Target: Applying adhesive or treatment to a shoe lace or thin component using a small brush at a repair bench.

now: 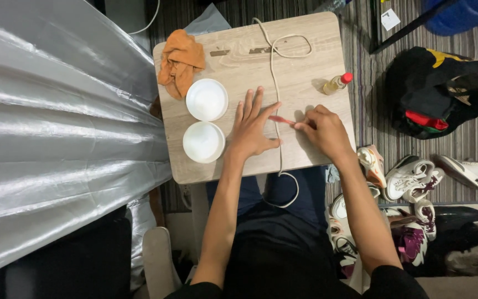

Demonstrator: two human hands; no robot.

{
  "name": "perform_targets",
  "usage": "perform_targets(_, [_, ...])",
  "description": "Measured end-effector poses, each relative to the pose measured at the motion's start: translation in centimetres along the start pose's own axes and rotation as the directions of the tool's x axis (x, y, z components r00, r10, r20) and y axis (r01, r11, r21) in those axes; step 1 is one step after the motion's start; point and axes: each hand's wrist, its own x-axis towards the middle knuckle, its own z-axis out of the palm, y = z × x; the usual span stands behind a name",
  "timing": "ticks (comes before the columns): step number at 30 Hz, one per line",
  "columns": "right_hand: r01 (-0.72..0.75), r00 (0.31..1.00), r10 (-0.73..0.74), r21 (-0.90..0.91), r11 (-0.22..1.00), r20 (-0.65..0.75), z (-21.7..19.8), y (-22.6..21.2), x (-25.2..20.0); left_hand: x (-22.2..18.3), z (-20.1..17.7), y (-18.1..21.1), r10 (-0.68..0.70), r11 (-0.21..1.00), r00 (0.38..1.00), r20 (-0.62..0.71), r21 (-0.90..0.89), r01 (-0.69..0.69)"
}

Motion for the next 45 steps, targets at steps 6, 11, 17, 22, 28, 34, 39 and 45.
perform_targets(6, [-0.021, 0.995, 0.012, 0.095, 0.995, 0.098, -0.9, -0.8, -0.2, 0.0, -0.1, 0.1, -0.004, 1.0, 1.0, 0.006, 0.008, 0.004])
perform_targets(11, [-0.019, 0.985, 0.0, 0.108, 0.994, 0.175, -2.3, -2.2, -0.8, 0.0, -0.1, 0.1, -0.013, 1.0, 1.0, 0.022, 0.0, 0.013])
perform_targets(17, [0.002, 1.0, -0.001, 0.068, 0.998, -0.012, 0.7, 1.9, 0.5, 0.0, -0.1, 0.0, -0.008, 1.0, 1.0, 0.018, -0.006, 0.008])
perform_targets(22, [-0.005, 0.992, -0.009, 0.111, 0.994, 0.125, -1.9, -1.0, -0.3, 0.0, -0.3, 0.1, 0.0, 1.0, 1.0, 0.017, -0.012, 0.0])
perform_targets(28, [-0.044, 0.987, 0.02, 0.146, 0.988, 0.161, -1.5, -0.4, -0.4, 0.0, -0.2, 0.0, 0.008, 1.0, 1.0, 0.019, -0.016, -0.008])
perform_targets(34, [-0.068, 0.994, 0.063, 0.056, 0.996, 0.085, -1.5, -0.4, -0.4, 0.0, -0.4, 0.2, -0.006, 1.0, 1.0, 0.03, -0.009, 0.007])
perform_targets(39, [-0.139, 0.937, 0.112, 0.059, 0.989, 0.331, -3.8, -2.2, -1.1, 0.0, -0.5, 0.3, -0.017, 1.0, 0.999, 0.035, -0.011, 0.017])
perform_targets(45, [-0.077, 0.991, 0.068, 0.082, 0.994, 0.116, -2.3, 0.3, -0.4, 0.1, -0.2, 0.1, -0.01, 1.0, 0.999, 0.031, -0.002, 0.01])
